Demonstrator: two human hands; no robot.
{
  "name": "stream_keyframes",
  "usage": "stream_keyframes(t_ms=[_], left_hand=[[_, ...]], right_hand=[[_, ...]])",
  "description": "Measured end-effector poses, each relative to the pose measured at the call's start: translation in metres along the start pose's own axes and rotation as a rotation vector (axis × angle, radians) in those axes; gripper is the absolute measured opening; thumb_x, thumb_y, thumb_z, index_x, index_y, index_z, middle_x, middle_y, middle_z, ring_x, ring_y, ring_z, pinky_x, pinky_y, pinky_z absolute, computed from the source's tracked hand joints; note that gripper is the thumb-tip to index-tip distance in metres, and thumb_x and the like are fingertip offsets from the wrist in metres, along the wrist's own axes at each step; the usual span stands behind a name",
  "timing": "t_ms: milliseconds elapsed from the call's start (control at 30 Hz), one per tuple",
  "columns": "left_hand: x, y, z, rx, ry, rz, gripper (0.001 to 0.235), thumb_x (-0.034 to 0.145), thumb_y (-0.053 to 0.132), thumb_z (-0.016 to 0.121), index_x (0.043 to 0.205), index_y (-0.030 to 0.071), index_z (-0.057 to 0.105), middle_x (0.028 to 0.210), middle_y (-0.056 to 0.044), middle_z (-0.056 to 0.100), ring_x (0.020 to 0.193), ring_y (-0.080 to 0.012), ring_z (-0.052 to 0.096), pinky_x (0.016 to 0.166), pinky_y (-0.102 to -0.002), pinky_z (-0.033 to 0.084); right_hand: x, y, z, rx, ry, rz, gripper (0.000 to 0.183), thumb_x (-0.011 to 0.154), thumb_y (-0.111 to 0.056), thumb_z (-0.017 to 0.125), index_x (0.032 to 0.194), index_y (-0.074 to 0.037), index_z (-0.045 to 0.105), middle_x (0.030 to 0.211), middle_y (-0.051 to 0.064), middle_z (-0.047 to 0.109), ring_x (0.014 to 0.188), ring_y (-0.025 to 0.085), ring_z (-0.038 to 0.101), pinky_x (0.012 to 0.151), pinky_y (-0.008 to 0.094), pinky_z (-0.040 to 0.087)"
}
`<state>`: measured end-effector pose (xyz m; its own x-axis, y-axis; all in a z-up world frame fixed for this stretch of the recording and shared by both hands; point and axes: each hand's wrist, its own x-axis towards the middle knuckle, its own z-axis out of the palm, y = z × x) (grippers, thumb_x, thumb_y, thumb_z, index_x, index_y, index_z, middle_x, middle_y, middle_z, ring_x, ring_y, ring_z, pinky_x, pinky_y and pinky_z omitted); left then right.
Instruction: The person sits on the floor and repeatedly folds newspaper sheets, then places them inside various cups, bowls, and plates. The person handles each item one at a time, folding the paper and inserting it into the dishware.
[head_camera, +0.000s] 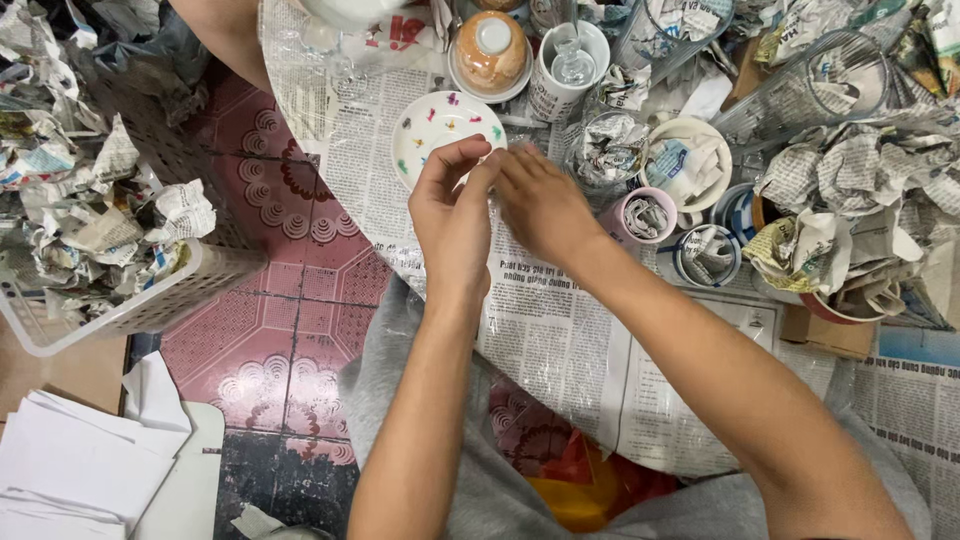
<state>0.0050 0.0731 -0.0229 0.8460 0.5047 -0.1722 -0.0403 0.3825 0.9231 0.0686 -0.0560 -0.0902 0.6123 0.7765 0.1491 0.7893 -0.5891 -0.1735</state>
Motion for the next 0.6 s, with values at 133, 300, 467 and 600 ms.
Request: stream_keyframes(t_ms=[133,300,467,600], left_hand=[[-0.001,-0.005,0.0,0.095,-0.094,-0.012,0.017,0.091,0.005,0.07,0.108,0.002,0.071,0.104,-0.006,0.072,0.098,-0.013,0.065,0.087,-0.029,0.052],[-0.006,-0.01,0.003,0.314,-0.27,0.043,0.025,0.09,0.012,0.073,0.112,0.003,0.07,0.108,-0.008,0.075,0.107,-0.0169,0.068,0.095,-0.031,0.054],[-0.01,-0.007,0.001,0.659,-0.258,0.198,0.036,0.087,0.021,0.076,0.117,0.003,0.07,0.113,-0.016,0.075,0.109,-0.0299,0.071,0.096,-0.041,0.054],[-0.014,0.0,-0.004,0.941,-0.277,0.145,0.036,0.088,0.024,0.072,0.118,0.005,0.071,0.12,-0.021,0.071,0.111,-0.0385,0.068,0.095,-0.046,0.052]], right_hand=[[-0.009,0.007,0.005,-0.133,-0.014,0.019,0.048,0.088,-0.014,0.062,0.131,0.006,0.059,0.145,0.021,0.055,0.142,0.039,0.047,0.124,0.045,0.03],[-0.014,0.011,0.007,-0.232,-0.147,0.037,0.031,0.094,-0.021,0.057,0.113,0.001,0.066,0.138,0.025,0.06,0.143,0.04,0.047,0.126,0.049,0.024],[-0.017,0.011,0.0,-0.412,-0.014,-0.081,0.042,0.091,-0.025,0.056,0.117,0.005,0.068,0.129,0.025,0.065,0.135,0.04,0.051,0.126,0.05,0.022],[-0.017,0.006,-0.017,-0.343,-0.043,-0.032,0.031,0.086,-0.02,0.063,0.108,0.001,0.068,0.119,0.024,0.067,0.134,0.04,0.054,0.127,0.051,0.021]])
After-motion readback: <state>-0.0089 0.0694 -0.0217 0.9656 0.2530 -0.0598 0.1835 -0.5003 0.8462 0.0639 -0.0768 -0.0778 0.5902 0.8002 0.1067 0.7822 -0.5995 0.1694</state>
